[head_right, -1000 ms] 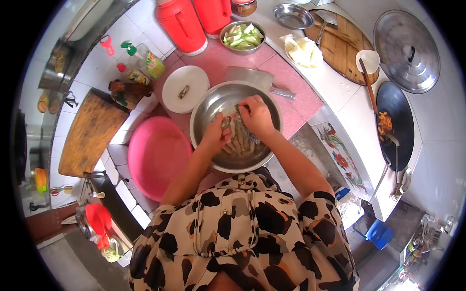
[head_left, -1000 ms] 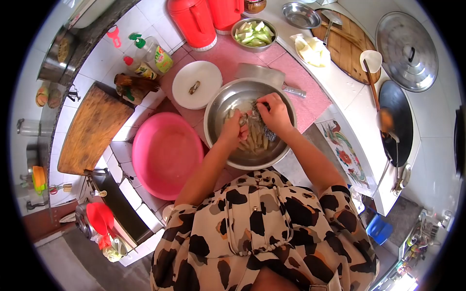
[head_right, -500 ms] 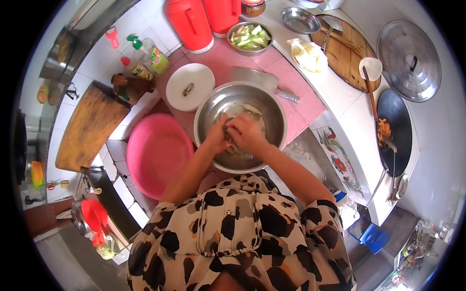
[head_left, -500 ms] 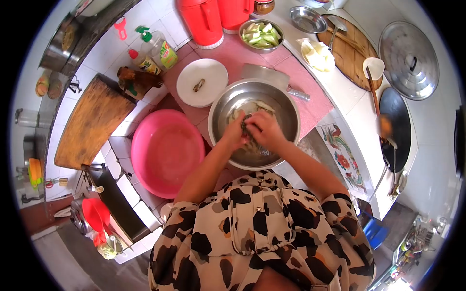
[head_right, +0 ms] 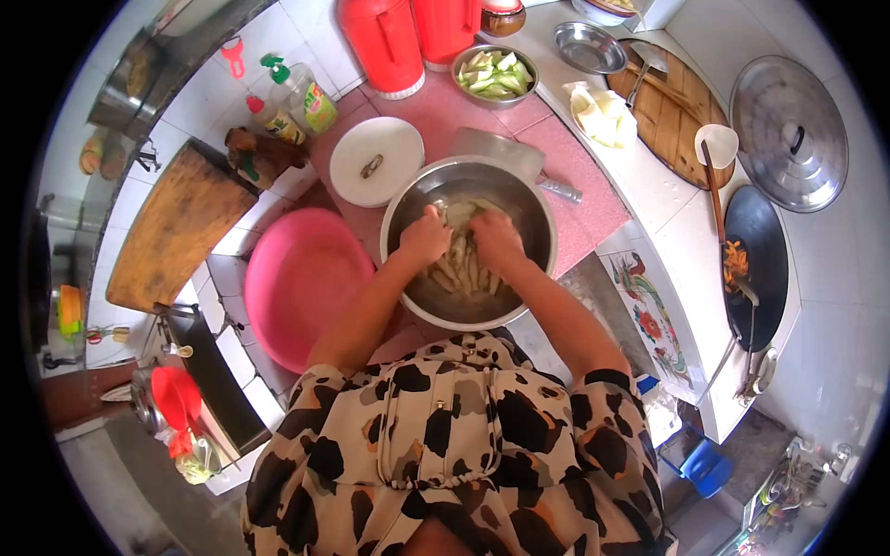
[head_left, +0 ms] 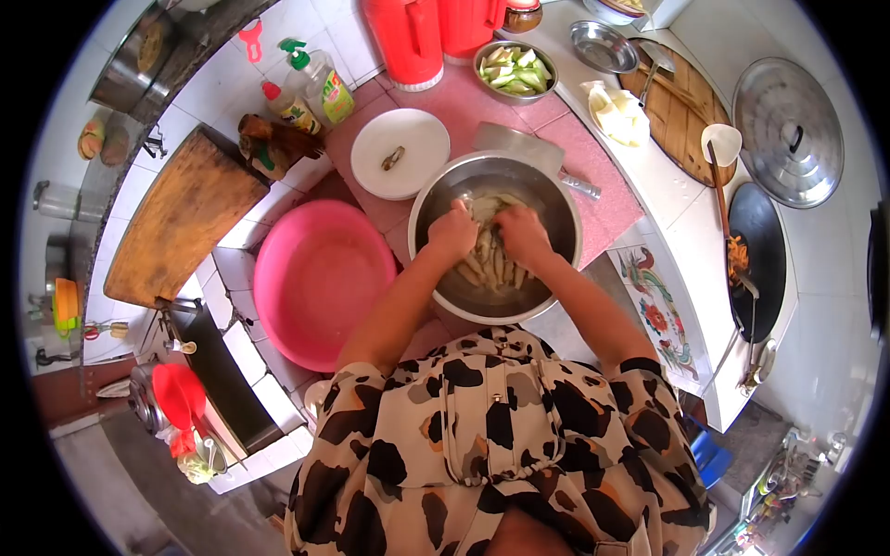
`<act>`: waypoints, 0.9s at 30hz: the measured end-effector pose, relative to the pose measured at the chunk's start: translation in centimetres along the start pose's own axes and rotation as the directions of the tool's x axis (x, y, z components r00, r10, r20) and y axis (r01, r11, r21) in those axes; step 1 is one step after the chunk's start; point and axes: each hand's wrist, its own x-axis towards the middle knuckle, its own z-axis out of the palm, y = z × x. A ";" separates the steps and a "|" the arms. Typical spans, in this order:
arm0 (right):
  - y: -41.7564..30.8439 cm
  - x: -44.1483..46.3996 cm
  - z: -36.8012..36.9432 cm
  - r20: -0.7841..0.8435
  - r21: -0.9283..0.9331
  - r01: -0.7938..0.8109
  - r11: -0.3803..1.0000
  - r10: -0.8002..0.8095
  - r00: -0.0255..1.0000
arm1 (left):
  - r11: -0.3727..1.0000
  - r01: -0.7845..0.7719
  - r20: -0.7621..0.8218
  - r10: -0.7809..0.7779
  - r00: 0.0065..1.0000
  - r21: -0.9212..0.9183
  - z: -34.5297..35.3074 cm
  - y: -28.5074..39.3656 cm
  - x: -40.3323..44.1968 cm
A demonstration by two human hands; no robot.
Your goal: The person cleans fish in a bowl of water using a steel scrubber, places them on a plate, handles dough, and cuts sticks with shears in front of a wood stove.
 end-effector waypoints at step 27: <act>-5.8 -0.8 -4.4 -0.345 0.451 0.173 0.876 -0.008 0.939 | 0.213 0.410 0.423 0.018 0.906 -0.887 -1.1 2.6 -3.7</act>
